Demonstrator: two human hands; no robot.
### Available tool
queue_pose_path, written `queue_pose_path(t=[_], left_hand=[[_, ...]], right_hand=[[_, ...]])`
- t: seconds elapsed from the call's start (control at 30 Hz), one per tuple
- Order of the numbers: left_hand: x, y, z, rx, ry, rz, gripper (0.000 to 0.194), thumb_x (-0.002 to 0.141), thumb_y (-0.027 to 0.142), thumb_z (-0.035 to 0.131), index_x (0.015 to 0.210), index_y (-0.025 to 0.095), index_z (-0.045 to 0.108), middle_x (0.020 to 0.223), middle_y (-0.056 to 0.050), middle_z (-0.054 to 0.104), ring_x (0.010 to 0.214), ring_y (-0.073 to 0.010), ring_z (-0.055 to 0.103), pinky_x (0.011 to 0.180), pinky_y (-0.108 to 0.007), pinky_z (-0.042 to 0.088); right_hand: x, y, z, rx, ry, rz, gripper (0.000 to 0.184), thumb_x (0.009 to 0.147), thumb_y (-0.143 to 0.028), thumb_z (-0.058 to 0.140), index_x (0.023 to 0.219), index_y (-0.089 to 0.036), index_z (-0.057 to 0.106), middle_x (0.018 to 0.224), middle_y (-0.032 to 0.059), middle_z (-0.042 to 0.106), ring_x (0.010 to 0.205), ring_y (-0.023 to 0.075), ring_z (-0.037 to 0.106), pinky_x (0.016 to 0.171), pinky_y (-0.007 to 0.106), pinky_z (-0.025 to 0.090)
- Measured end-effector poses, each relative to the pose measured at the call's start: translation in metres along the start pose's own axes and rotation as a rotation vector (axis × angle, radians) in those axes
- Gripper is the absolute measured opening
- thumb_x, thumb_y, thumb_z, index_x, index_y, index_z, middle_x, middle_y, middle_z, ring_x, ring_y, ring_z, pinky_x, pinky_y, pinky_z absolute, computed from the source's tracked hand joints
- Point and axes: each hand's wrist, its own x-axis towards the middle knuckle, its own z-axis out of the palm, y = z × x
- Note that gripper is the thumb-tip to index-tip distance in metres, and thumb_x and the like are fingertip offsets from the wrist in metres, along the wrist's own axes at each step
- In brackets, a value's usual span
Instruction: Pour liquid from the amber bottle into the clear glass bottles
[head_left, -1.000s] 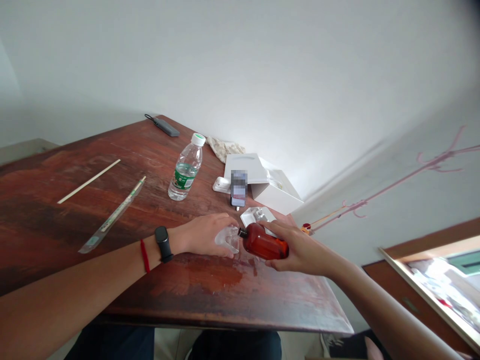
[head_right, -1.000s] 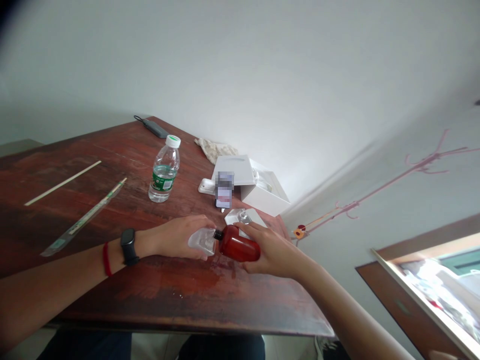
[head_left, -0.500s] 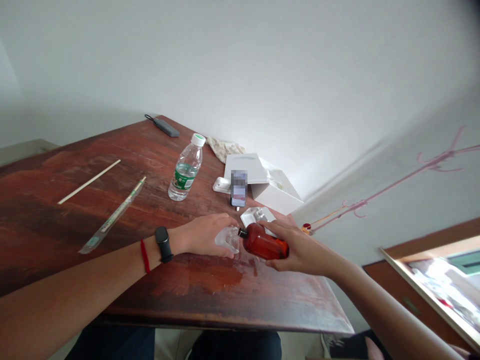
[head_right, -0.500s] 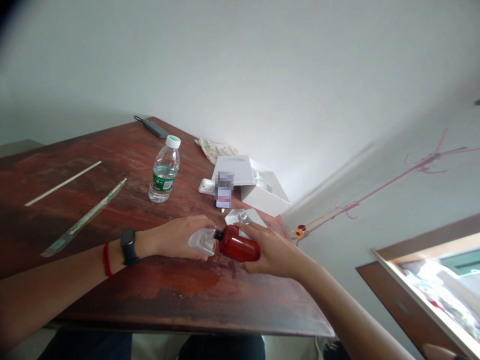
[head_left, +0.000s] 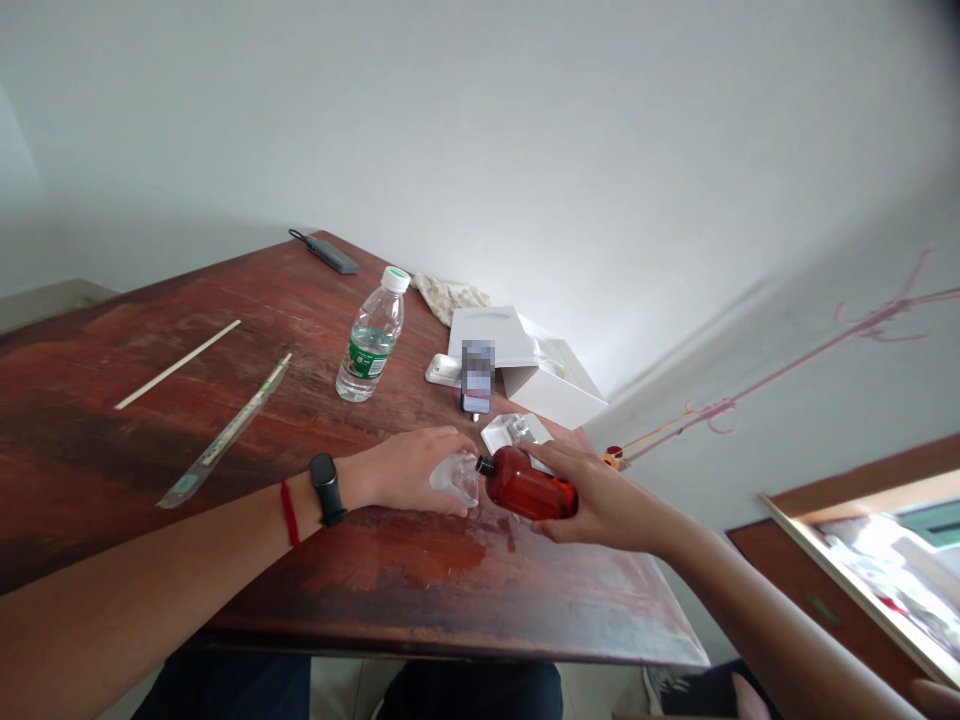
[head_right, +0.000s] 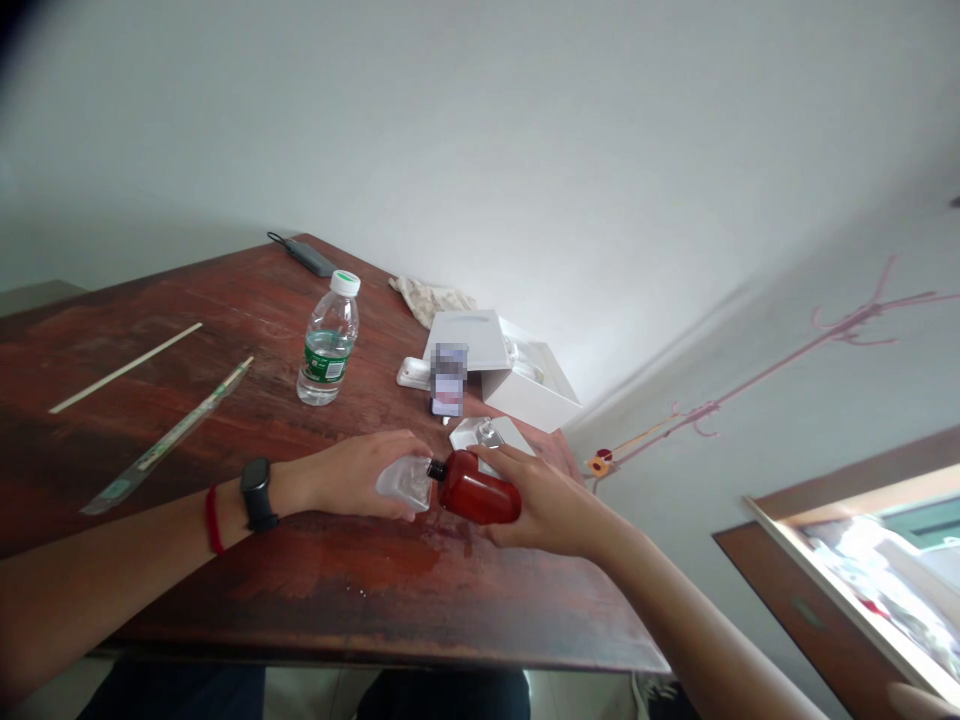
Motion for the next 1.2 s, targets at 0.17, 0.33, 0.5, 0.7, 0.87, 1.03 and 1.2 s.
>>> queue_pose_path(t=[0.17, 0.33, 0.5, 0.7, 0.87, 1.03, 1.2], left_hand=[[0.0, 0.0, 0.001, 0.017, -0.004, -0.023, 0.062, 0.08, 0.04, 0.091, 0.132, 0.02, 0.066, 0.131, -0.01, 0.074, 0.118, -0.0348, 0.073, 0.1, -0.043, 0.055], [0.0, -0.003, 0.003, 0.024, 0.01, -0.005, 0.062, 0.078, 0.04, 0.093, 0.13, 0.021, 0.065, 0.13, -0.009, 0.074, 0.12, -0.0341, 0.072, 0.103, -0.042, 0.054], [0.0, -0.006, 0.006, 0.036, 0.025, 0.008, 0.063, 0.078, 0.042, 0.093, 0.13, 0.02, 0.064, 0.131, -0.011, 0.074, 0.12, -0.0339, 0.072, 0.106, -0.043, 0.053], [-0.001, -0.009, 0.008, 0.03, 0.045, 0.029, 0.066, 0.079, 0.047, 0.092, 0.132, 0.02, 0.063, 0.132, -0.011, 0.073, 0.12, -0.0338, 0.072, 0.107, -0.043, 0.052], [-0.001, -0.01, 0.008, 0.009, 0.051, 0.03, 0.068, 0.079, 0.049, 0.093, 0.132, 0.019, 0.063, 0.132, -0.012, 0.072, 0.122, -0.0342, 0.071, 0.108, -0.043, 0.052], [-0.002, -0.012, 0.009, -0.01, 0.045, 0.021, 0.068, 0.079, 0.048, 0.093, 0.133, 0.02, 0.063, 0.135, -0.012, 0.071, 0.124, -0.0347, 0.07, 0.109, -0.043, 0.051], [-0.002, -0.014, 0.01, -0.037, 0.052, 0.02, 0.069, 0.079, 0.048, 0.093, 0.134, 0.02, 0.063, 0.136, -0.013, 0.071, 0.125, -0.0355, 0.069, 0.108, -0.044, 0.051]], right_hand=[[0.0, 0.002, 0.004, 0.058, -0.032, 0.006, 0.076, 0.075, -0.025, 0.08, 0.147, -0.031, 0.06, 0.121, 0.0069, 0.078, 0.104, 0.032, 0.075, 0.092, 0.042, 0.058], [-0.002, 0.003, 0.01, 0.084, 0.003, 0.032, 0.079, 0.073, -0.022, 0.079, 0.148, -0.032, 0.057, 0.13, 0.0068, 0.075, 0.111, 0.0327, 0.073, 0.098, 0.045, 0.056], [-0.003, 0.001, 0.018, 0.115, 0.024, 0.069, 0.08, 0.072, -0.021, 0.08, 0.148, -0.03, 0.057, 0.134, 0.0082, 0.073, 0.117, 0.0333, 0.071, 0.103, 0.047, 0.054], [-0.004, 0.003, 0.026, 0.155, 0.041, 0.096, 0.083, 0.072, -0.024, 0.081, 0.152, -0.027, 0.055, 0.125, 0.0096, 0.076, 0.102, 0.0307, 0.074, 0.095, 0.045, 0.057], [-0.005, 0.005, 0.033, 0.15, 0.075, 0.093, 0.081, 0.072, -0.027, 0.083, 0.149, -0.025, 0.058, 0.125, 0.0112, 0.076, 0.104, 0.0317, 0.074, 0.095, 0.046, 0.058], [-0.005, 0.007, 0.043, 0.192, 0.134, 0.107, 0.086, 0.071, -0.028, 0.084, 0.153, -0.025, 0.055, 0.123, 0.0104, 0.077, 0.107, 0.0333, 0.074, 0.096, 0.048, 0.058], [-0.007, 0.014, 0.056, 0.294, 0.17, 0.087, 0.086, 0.073, -0.031, 0.086, 0.153, -0.024, 0.055, 0.13, 0.0122, 0.074, 0.11, 0.034, 0.074, 0.097, 0.048, 0.06]])
